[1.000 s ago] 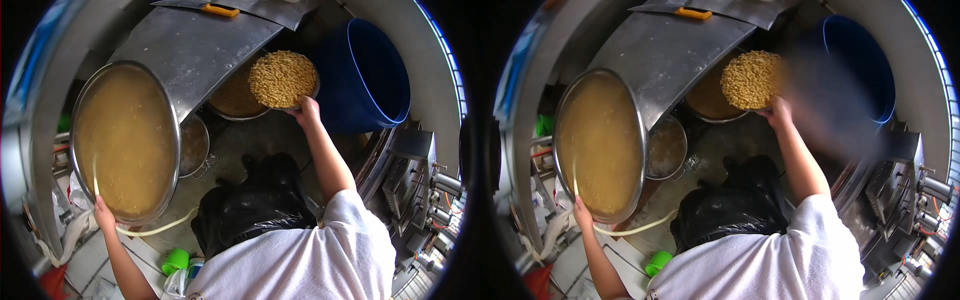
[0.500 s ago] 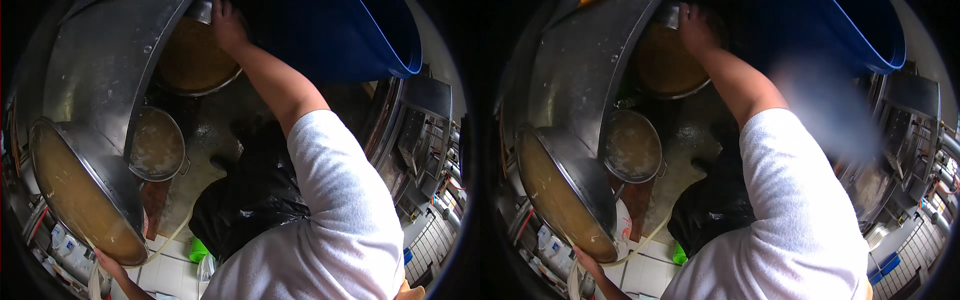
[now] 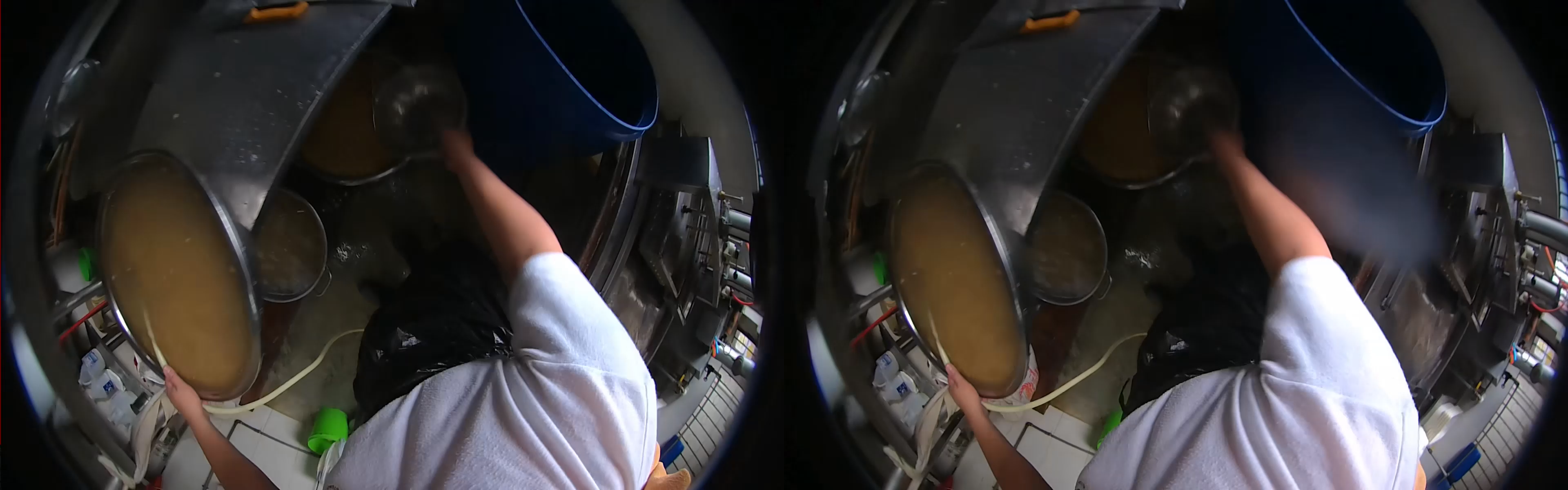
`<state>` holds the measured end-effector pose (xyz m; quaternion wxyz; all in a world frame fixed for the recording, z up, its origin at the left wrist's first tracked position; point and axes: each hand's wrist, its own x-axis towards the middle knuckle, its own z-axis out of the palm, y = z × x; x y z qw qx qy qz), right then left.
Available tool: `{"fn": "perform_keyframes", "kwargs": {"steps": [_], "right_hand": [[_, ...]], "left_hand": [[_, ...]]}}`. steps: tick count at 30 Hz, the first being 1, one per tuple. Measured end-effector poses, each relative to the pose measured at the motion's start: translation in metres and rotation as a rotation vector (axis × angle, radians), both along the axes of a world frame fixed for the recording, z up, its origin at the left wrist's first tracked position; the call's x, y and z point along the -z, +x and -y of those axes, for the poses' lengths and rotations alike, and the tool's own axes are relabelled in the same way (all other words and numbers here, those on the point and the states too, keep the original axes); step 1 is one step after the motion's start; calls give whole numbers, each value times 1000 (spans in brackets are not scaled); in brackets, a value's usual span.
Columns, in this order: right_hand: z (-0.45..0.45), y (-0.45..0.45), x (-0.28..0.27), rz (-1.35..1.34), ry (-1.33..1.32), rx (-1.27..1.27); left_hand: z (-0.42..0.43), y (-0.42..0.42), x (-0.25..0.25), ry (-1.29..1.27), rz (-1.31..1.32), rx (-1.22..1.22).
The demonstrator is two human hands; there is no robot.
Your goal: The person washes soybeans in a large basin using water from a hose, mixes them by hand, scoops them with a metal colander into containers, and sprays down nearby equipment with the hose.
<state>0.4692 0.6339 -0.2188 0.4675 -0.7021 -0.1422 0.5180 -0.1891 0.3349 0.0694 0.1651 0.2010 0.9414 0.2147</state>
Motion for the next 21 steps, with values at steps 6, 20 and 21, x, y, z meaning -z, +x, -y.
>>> {"fn": "perform_keyframes", "kwargs": {"steps": [6,20,21], "right_hand": [[131,-16,-125,-308,92,-24],[73,-278,-381,686,951,-846],[71,-299,-376,808,1077,-851]], "left_hand": [[27,-51,27,-55,-300,314],[15,-12,-2,-74,-138,162],[15,-9,-4,-64,-131,140]]}}
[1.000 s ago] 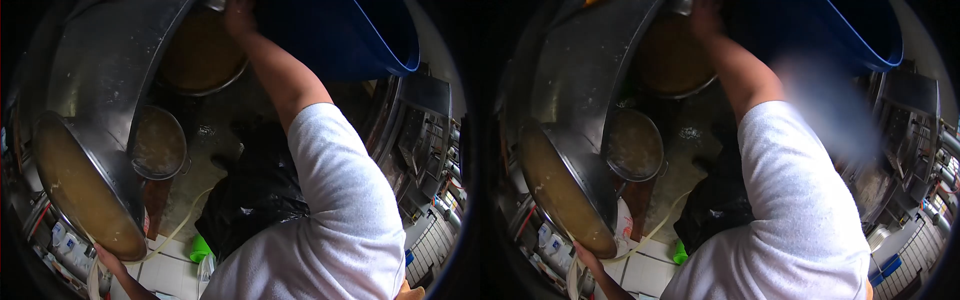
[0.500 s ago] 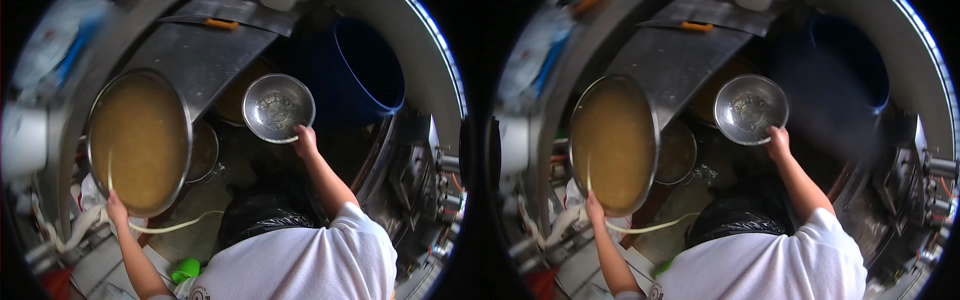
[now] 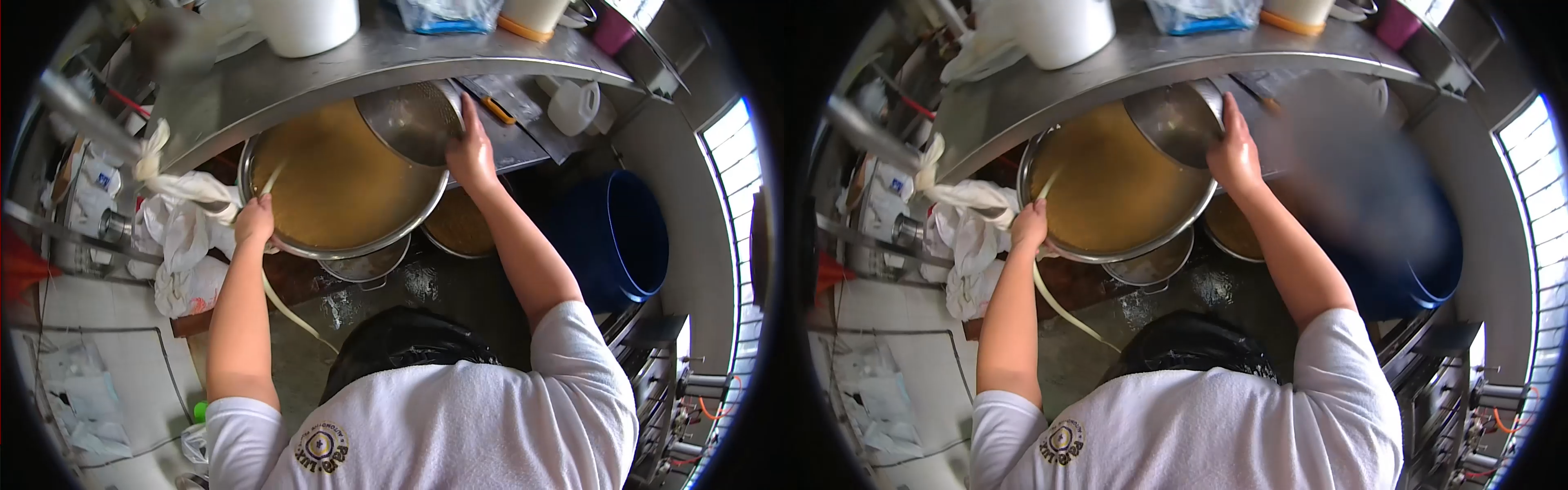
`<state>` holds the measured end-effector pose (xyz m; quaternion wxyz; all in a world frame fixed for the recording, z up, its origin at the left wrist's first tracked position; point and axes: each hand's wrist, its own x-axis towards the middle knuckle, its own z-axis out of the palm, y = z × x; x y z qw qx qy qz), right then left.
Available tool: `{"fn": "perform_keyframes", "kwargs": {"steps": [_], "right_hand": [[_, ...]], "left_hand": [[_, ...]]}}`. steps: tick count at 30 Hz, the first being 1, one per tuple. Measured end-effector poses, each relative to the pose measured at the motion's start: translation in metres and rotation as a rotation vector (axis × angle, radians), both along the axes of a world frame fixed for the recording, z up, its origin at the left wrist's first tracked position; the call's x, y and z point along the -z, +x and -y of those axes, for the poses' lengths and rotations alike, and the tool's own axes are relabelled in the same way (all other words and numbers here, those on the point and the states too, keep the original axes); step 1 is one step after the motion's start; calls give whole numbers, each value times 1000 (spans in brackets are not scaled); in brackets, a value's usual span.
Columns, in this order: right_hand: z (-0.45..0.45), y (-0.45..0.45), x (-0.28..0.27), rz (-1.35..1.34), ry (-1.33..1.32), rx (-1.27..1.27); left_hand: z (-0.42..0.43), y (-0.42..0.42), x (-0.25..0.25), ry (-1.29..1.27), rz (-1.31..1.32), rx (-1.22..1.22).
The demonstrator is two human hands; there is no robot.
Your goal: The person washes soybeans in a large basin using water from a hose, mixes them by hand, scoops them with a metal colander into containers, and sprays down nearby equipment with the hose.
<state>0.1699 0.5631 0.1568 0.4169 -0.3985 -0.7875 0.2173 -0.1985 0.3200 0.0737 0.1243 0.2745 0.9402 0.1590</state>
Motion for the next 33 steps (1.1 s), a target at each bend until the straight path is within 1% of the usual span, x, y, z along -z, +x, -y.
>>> {"fn": "perform_keyframes", "kwargs": {"steps": [1,2,3,5,8,9,11,12,14,15,16,19,20,23,24,26,30,32,33], "right_hand": [[11,-17,-15,54,-17,-21],[-2,-33,-1,62,164,-76],[-6,-48,-1,123,234,-76],[-12,-71,7,254,384,-86],[-21,-95,23,553,459,-90],[-24,-99,35,557,459,-96],[-30,-109,57,751,476,-80],[-28,-112,63,750,480,-83],[-25,-115,76,761,272,-72],[-19,-113,66,740,105,-86],[-19,-112,62,738,104,-86],[-15,-106,41,667,-120,-52],[-20,-105,44,666,-119,-47],[-44,-102,62,525,-186,-10],[-42,-101,56,524,-182,-9],[-36,-95,45,567,-437,29],[-39,-90,83,466,-532,23],[-35,-91,98,465,-424,42],[-30,-94,95,454,-496,34]], "left_hand": [[1,0,1,11,3,-3],[1,-1,2,23,6,-7],[1,0,1,25,16,-27],[5,4,-4,26,-54,33],[4,5,-7,3,-57,27],[6,6,-5,2,-52,22],[5,4,-4,39,-56,21],[5,5,-4,42,-56,17],[6,6,-3,78,-72,5],[7,9,-8,69,-71,7],[8,9,-7,68,-74,8],[7,8,-5,70,-83,21],[7,8,-5,73,-74,28],[7,9,-9,73,-56,31],[7,9,-8,67,-47,28],[7,9,-4,91,-65,18],[7,10,-4,97,-57,11],[7,9,-3,100,-59,23],[7,8,-2,102,-61,34]]}}
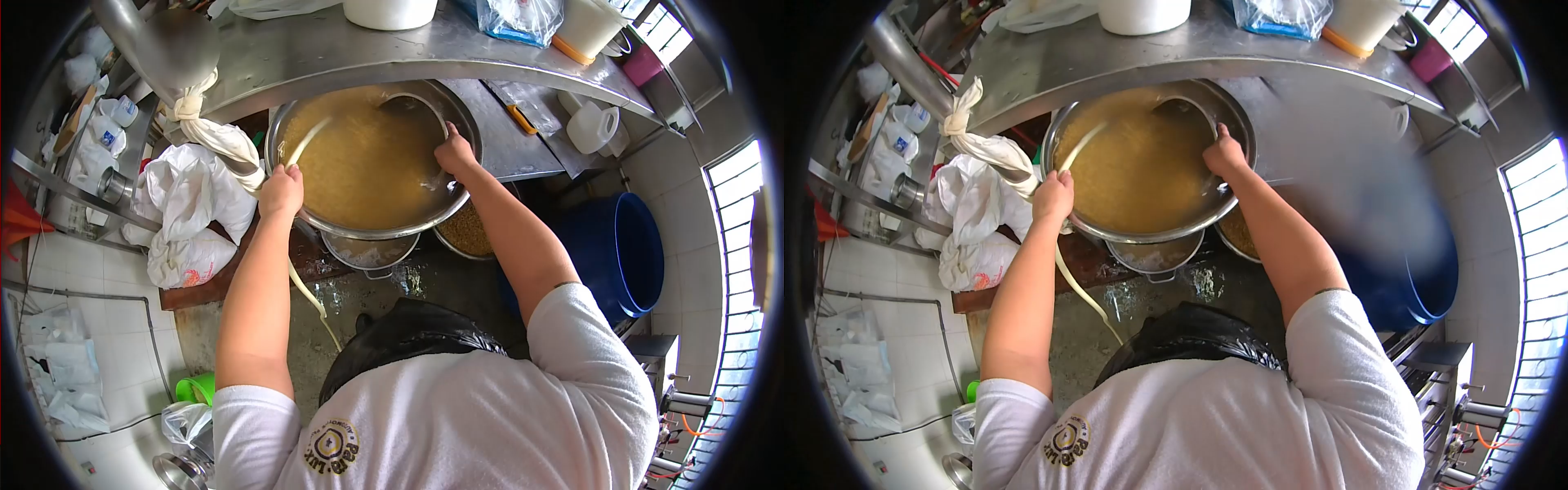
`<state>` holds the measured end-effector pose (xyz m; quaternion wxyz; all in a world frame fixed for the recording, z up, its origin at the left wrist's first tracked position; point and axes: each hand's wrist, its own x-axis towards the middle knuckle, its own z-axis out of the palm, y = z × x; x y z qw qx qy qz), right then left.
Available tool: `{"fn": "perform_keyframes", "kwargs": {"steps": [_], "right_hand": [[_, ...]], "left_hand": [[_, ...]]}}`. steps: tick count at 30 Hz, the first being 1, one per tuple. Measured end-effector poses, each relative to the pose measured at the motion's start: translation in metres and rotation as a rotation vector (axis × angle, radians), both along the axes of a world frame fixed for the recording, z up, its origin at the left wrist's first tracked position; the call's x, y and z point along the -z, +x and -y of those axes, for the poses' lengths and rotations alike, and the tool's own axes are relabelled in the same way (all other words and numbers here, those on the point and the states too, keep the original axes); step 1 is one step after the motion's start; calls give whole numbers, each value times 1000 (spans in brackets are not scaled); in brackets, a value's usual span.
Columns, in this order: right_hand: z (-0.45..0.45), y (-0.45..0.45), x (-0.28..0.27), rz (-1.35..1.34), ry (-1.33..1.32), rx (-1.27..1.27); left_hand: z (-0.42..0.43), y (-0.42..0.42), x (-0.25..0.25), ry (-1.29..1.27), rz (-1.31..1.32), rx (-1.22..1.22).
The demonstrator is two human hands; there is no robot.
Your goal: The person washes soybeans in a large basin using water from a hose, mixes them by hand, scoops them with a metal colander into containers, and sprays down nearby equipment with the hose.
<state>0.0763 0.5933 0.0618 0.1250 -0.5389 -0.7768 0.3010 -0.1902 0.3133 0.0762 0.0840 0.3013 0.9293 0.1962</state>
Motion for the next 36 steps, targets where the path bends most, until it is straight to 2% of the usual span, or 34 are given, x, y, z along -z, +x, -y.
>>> {"fn": "perform_keyframes", "kwargs": {"steps": [7,8,11,12,15,17,18,20,21,26,29,36], "right_hand": [[47,-11,-27,-70,-57,-28],[51,-13,-31,-100,-163,-14],[53,-20,-15,-72,-80,-56],[57,-23,-17,-100,-203,-27],[72,-28,-20,-99,-195,-28],[65,-35,14,-112,-193,-20],[50,-42,56,-180,-233,-61],[43,-49,83,-250,-273,-105],[48,-50,80,-270,-299,-108],[69,-56,67,-371,-651,134],[66,-65,81,-438,-815,228],[64,-75,81,-404,-883,240]], "left_hand": [[0,-4,7,5,-41,12],[0,-4,9,18,-53,11],[0,-2,4,24,-57,7],[0,-1,3,16,-47,2],[0,2,0,15,-39,-5],[1,2,1,20,-45,-3],[1,1,3,25,-49,-1],[0,0,5,30,-54,-6],[0,0,6,34,-57,-8],[0,-2,6,19,-58,-4],[1,1,3,19,-54,2],[2,1,2,29,-54,19]]}}
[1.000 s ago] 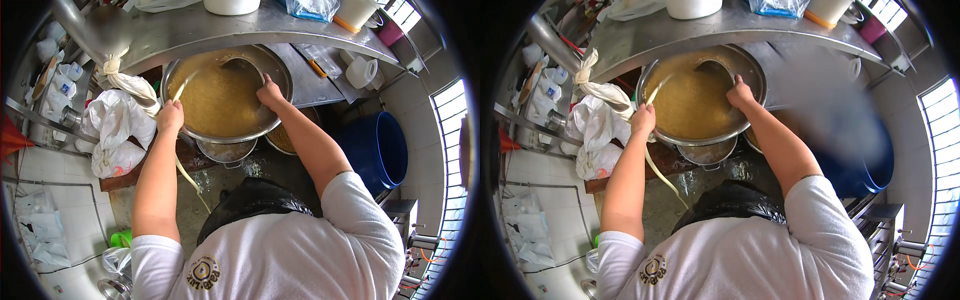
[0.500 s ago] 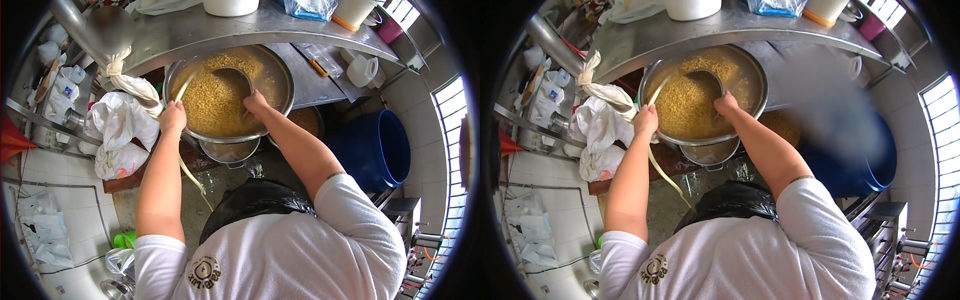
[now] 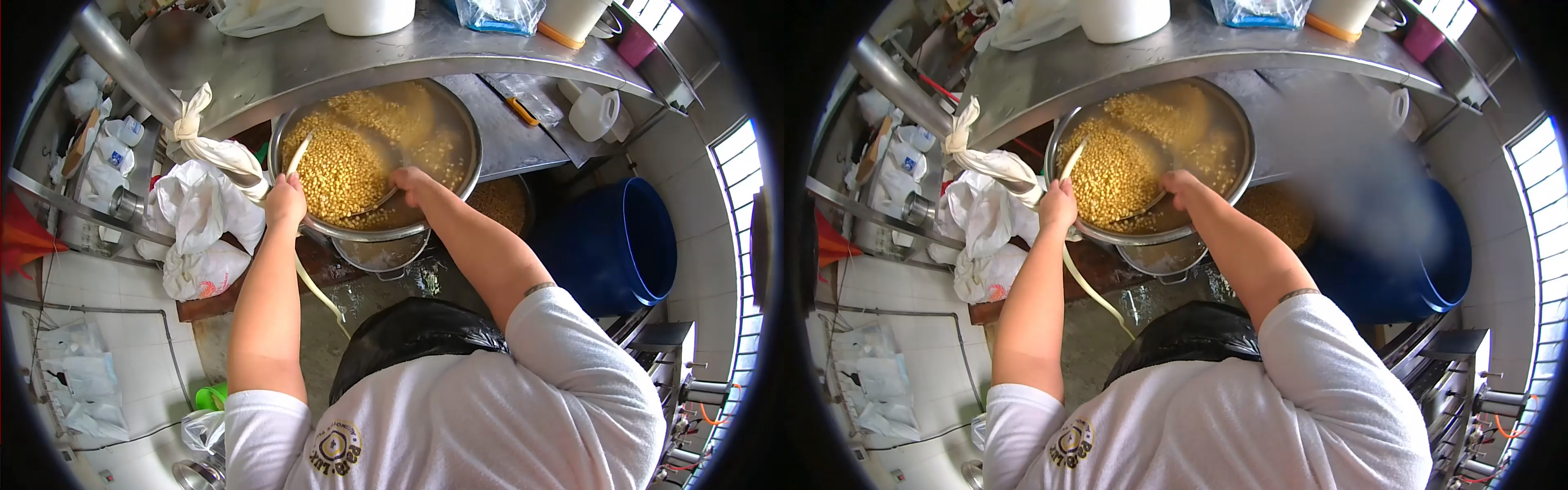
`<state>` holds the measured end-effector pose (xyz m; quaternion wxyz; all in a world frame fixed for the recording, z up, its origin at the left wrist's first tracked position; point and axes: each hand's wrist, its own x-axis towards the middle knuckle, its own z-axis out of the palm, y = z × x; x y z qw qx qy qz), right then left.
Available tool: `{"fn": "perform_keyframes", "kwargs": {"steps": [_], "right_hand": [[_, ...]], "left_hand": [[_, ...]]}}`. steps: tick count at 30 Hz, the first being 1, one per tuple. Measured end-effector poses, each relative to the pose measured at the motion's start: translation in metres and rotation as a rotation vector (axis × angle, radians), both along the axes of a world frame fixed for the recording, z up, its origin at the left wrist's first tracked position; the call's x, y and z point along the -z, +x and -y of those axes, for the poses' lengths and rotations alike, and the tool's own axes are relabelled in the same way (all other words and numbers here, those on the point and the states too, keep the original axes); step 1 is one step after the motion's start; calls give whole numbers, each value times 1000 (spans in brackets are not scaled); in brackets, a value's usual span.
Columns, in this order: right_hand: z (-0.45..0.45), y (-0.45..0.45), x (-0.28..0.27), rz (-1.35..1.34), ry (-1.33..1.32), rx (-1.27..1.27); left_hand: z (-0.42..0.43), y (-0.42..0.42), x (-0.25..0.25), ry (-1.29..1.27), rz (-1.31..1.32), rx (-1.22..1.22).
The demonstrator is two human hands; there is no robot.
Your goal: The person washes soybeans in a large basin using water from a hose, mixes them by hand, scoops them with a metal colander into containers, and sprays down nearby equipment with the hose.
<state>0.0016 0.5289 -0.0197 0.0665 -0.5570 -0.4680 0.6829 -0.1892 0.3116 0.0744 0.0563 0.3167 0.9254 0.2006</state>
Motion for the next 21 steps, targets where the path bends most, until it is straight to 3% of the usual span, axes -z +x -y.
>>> {"fn": "perform_keyframes", "kwargs": {"steps": [5,8,11,16,21], "right_hand": [[0,5,6,-78,30,51],[1,6,9,-184,-91,120],[22,19,-39,-74,69,134],[19,27,-50,-259,-153,241],[24,43,-76,-356,-165,337]], "left_hand": [[-1,-2,6,37,-35,-1],[0,0,5,32,-22,-19],[-1,0,3,19,-4,-22],[0,0,3,33,-8,-23],[1,2,4,44,-46,-13]]}}
